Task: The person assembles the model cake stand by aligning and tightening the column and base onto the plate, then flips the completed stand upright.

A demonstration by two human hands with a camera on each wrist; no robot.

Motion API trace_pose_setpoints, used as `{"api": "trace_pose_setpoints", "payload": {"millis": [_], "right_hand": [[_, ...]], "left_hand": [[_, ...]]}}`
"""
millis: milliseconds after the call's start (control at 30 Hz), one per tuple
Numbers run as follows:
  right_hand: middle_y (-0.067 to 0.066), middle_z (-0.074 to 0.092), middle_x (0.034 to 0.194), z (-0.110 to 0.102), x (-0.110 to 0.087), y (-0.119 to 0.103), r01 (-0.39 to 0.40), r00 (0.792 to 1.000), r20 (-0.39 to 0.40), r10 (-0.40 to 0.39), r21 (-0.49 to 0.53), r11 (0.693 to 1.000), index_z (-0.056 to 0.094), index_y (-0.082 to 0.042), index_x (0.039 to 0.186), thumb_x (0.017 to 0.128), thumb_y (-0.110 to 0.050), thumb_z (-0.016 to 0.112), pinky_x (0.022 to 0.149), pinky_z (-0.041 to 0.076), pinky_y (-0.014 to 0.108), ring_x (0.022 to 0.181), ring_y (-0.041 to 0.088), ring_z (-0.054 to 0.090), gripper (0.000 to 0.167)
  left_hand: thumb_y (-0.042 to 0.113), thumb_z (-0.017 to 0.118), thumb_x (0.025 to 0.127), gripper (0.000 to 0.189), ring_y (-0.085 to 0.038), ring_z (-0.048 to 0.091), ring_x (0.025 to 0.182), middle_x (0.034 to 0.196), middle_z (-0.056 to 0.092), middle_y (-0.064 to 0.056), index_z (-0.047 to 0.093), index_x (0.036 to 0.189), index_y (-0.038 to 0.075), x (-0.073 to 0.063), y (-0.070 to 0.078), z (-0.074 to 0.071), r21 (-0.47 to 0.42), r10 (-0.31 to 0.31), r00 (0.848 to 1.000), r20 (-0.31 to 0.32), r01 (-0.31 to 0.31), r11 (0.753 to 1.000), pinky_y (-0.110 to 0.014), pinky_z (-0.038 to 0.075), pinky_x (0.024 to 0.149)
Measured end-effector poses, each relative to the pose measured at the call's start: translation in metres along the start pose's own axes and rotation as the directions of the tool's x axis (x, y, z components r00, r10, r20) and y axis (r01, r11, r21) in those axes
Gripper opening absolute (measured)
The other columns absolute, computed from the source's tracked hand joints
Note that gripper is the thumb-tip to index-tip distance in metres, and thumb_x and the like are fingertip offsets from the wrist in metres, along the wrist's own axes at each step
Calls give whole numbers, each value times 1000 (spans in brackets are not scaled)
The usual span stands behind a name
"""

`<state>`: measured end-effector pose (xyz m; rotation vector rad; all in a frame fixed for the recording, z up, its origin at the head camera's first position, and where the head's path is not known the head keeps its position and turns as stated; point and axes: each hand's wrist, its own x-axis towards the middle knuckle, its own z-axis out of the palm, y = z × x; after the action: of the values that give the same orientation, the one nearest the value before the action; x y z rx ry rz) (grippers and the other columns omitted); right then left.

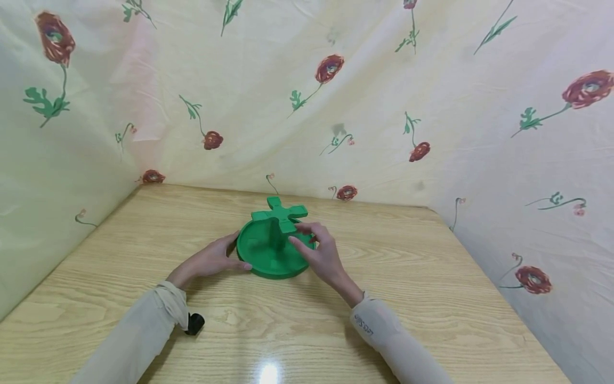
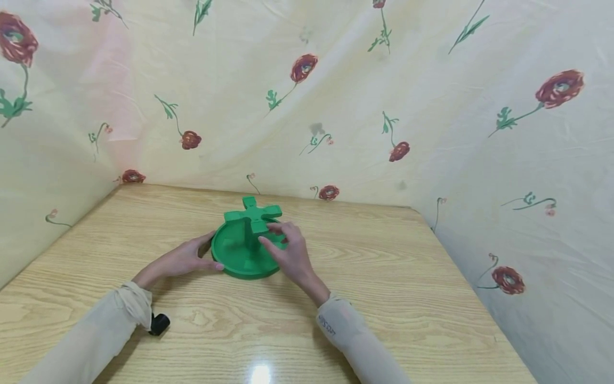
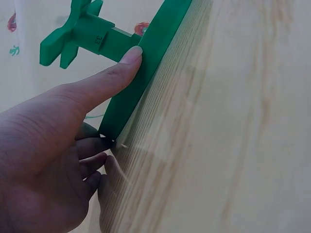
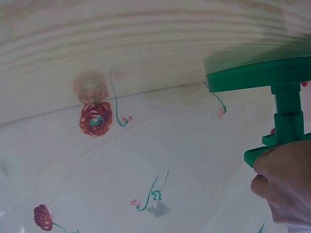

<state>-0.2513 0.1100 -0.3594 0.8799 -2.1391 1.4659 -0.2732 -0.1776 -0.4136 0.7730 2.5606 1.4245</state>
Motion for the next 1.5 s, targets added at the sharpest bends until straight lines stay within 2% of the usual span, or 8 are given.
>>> {"api": "trace_pose_setpoints", "payload": {"millis": [167, 267, 400, 433, 800, 933, 1233, 1500], "right_hand": [[31, 65, 105, -2, 1, -3, 50, 997, -59, -51, -14, 999, 65, 17, 112, 94, 11, 67, 77, 46, 67, 97, 54, 56, 19], [26, 67, 106, -3, 4, 17, 75, 991, -107, -79, -38, 996, 67, 12, 114, 95, 6, 69, 77, 48, 62, 98, 46, 59, 20], [22, 65, 111, -5, 9, 45, 73, 987, -140, -78, -43, 996, 69, 5, 119, 97, -3, 72, 80, 48, 58, 103, 39, 57, 24], [24, 64, 112, -6, 11, 46, 67, 987, -142, -73, -46, 997, 69, 6, 121, 97, -3, 72, 81, 48, 58, 104, 40, 56, 26], [26, 55, 136, -8, 25, 62, -37, 999, -44, 32, -102, 994, 56, 5, 142, 100, -10, 69, 97, 49, 55, 123, 38, 51, 46], [28, 55, 140, -7, 31, 67, -36, 999, -14, 35, -109, 993, 53, 8, 144, 101, -9, 67, 98, 49, 57, 127, 41, 51, 48], [24, 63, 126, -8, 33, 68, -15, 1000, 26, 18, -109, 994, 57, 8, 140, 102, -7, 66, 89, 54, 54, 117, 39, 57, 42], [22, 64, 123, -9, 30, 68, -28, 999, 19, 31, -116, 993, 62, 6, 135, 103, -6, 65, 86, 54, 47, 112, 36, 58, 35]], "left_hand": [[26, 84, 90, 101, -40, 20, 154, 166, 27, -21, 20, 162, -4, 1, -1, 0, -8, -8, 1000, -3, 8, 1000, -59, 21, 121], [26, 84, 90, 101, -39, 20, 154, 166, 27, -21, 20, 162, -4, 1, -1, 0, -12, -8, 1000, -2, 8, 1000, -59, 21, 121], [26, 83, 91, 99, -42, 21, 153, 165, 28, -23, 21, 162, -6, 0, 0, 0, -7, -2, 1000, -1, 2, 1000, -60, 21, 121], [26, 83, 91, 99, -42, 21, 153, 165, 28, -24, 21, 161, -7, -1, 1, 0, -3, -2, 1000, -2, 2, 1000, -61, 21, 120], [27, 83, 91, 99, -44, 22, 152, 164, 29, -25, 21, 161, -7, -2, 1, -1, 29, -17, 1000, -11, 17, 999, -63, 22, 120], [28, 83, 91, 100, -44, 22, 152, 164, 29, -25, 21, 162, -6, -3, 2, -1, 29, -14, 1000, -10, 15, 999, -64, 22, 119], [26, 82, 92, 98, -44, 21, 152, 164, 29, -25, 21, 161, -7, -2, 2, -1, 15, -4, 1000, -6, 4, 1000, -63, 22, 120], [26, 82, 92, 99, -44, 21, 153, 164, 28, -25, 20, 162, -7, -2, 2, -1, 12, -6, 1000, 1, 5, 1000, -63, 21, 120]]}}
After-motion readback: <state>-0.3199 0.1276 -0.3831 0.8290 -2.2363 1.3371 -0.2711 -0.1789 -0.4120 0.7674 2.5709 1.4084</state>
